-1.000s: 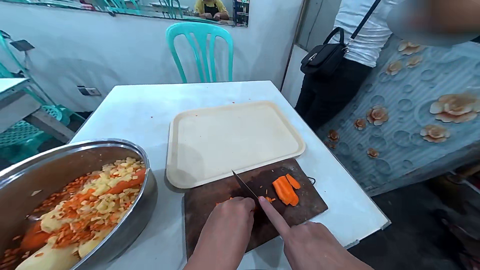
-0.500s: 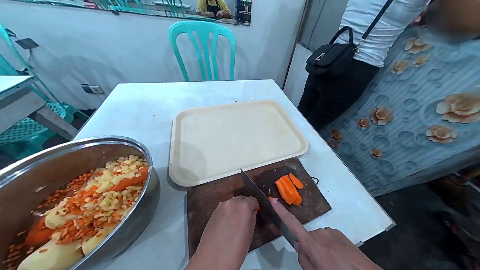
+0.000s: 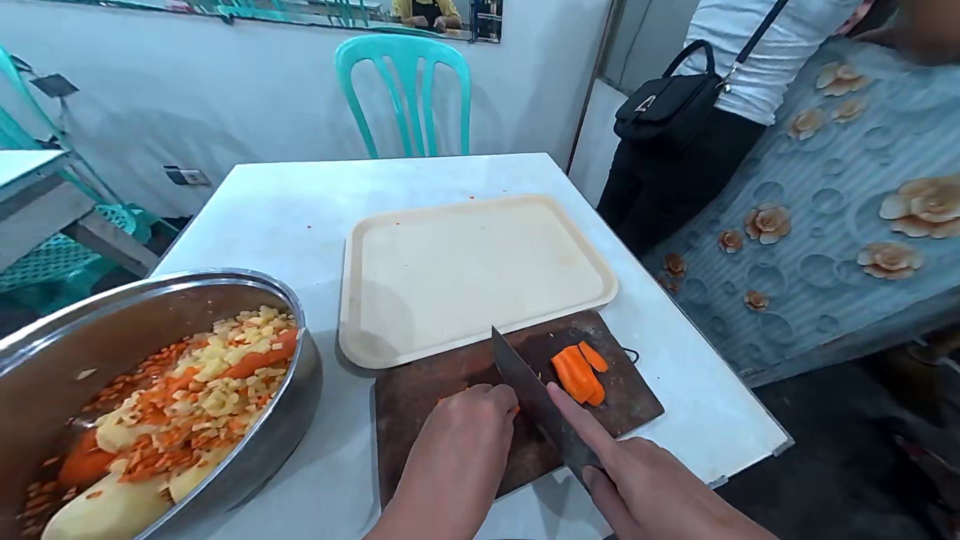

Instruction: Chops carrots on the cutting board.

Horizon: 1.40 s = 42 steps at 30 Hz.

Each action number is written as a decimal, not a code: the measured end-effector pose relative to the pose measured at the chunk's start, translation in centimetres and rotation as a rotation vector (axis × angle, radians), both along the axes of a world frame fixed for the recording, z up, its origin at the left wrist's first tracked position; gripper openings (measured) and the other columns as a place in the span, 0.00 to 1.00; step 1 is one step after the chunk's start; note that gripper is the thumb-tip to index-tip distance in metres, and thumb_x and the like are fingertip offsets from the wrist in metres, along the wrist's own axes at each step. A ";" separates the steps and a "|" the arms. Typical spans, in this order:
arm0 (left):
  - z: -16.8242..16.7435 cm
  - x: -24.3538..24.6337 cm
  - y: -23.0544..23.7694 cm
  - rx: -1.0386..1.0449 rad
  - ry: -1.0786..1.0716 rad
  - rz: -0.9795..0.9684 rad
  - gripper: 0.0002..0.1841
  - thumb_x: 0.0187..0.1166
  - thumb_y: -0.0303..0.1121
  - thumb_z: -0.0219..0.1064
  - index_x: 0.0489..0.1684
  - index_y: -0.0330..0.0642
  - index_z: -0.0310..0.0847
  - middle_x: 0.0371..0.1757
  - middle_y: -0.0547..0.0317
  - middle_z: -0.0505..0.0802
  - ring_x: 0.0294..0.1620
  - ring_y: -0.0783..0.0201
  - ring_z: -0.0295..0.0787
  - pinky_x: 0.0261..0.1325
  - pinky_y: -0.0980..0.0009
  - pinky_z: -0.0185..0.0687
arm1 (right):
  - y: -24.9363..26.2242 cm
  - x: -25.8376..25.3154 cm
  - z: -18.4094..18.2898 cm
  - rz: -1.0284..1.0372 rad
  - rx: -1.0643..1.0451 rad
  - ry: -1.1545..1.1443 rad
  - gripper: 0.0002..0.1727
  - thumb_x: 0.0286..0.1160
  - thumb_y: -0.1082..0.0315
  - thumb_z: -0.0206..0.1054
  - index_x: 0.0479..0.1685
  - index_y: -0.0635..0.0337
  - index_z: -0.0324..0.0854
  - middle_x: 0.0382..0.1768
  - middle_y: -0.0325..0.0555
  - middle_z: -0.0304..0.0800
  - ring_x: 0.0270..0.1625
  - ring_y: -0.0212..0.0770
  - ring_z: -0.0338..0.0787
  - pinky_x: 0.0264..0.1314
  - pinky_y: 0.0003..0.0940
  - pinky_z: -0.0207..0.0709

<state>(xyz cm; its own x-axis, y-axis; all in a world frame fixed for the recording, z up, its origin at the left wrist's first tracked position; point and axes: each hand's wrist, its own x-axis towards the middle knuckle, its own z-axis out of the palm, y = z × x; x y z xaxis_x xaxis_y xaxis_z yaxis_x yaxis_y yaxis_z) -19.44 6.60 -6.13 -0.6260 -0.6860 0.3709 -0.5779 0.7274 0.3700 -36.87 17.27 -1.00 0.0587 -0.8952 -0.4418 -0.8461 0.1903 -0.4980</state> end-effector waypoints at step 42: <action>0.2 0.0 0.3 -0.074 -0.030 0.014 0.03 0.61 0.24 0.78 0.26 0.41 0.91 0.26 0.55 0.92 0.27 0.58 0.94 0.29 0.63 0.89 | 1.0 1.5 2.3 0.089 -0.029 0.188 0.41 0.89 0.67 0.52 0.99 0.46 0.34 0.22 0.54 0.87 0.31 0.62 0.91 0.34 0.58 0.81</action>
